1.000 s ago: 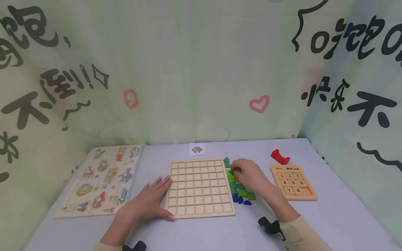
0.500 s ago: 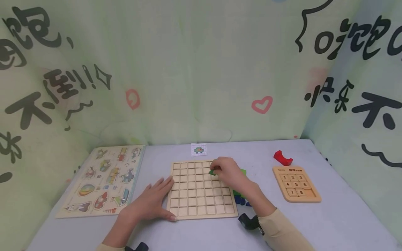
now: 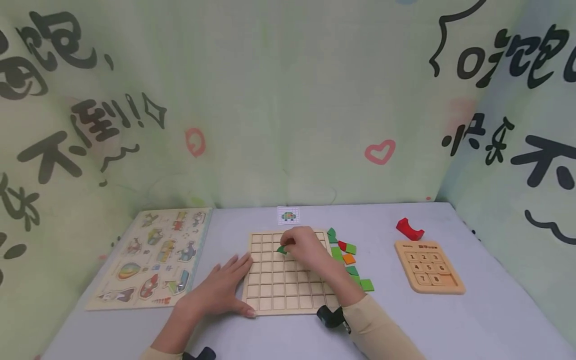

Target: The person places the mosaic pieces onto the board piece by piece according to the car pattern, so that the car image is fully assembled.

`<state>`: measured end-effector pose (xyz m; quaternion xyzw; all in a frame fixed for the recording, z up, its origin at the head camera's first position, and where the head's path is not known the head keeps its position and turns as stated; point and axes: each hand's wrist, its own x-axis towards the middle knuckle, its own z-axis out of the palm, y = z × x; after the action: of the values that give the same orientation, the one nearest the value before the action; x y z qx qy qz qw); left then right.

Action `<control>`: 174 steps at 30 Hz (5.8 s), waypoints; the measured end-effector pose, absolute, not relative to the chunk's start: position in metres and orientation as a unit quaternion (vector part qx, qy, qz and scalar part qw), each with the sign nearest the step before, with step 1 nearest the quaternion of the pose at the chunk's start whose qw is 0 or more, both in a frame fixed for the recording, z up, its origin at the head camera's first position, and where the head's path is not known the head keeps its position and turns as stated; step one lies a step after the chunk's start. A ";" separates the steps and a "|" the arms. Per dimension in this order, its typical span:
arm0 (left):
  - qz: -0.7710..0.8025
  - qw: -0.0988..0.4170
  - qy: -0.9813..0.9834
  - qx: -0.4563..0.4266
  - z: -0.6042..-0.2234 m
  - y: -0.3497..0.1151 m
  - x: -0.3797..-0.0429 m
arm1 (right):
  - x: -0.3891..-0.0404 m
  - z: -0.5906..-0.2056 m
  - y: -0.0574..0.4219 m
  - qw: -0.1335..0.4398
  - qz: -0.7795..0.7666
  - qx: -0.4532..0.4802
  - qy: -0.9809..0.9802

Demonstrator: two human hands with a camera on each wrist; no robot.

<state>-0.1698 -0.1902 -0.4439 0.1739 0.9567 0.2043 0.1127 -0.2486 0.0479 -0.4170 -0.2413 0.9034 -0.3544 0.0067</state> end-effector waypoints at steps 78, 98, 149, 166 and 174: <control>0.228 0.107 0.951 0.176 -0.461 -0.190 -0.169 | -0.240 -0.425 0.161 0.009 -0.273 -0.105 0.956; 0.203 0.112 0.955 0.183 -0.452 -0.189 -0.179 | -0.259 -0.432 0.198 0.038 -0.234 -0.064 0.969; 0.223 0.104 0.954 0.172 -0.449 -0.197 -0.166 | -0.255 -0.422 0.113 -0.032 -0.353 -0.168 0.920; 0.225 0.109 0.953 0.169 -0.449 -0.193 -0.167 | -0.251 -0.432 0.076 -0.016 -0.351 -0.204 0.914; 0.226 0.107 0.953 0.169 -0.448 -0.190 -0.168 | -0.248 -0.434 0.068 0.013 -0.348 -0.213 0.913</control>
<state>-0.1684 -0.1900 -0.4482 0.1693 0.9533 0.2258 0.1075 -0.2478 0.0682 -0.4342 -0.2126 0.9129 -0.3481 0.0131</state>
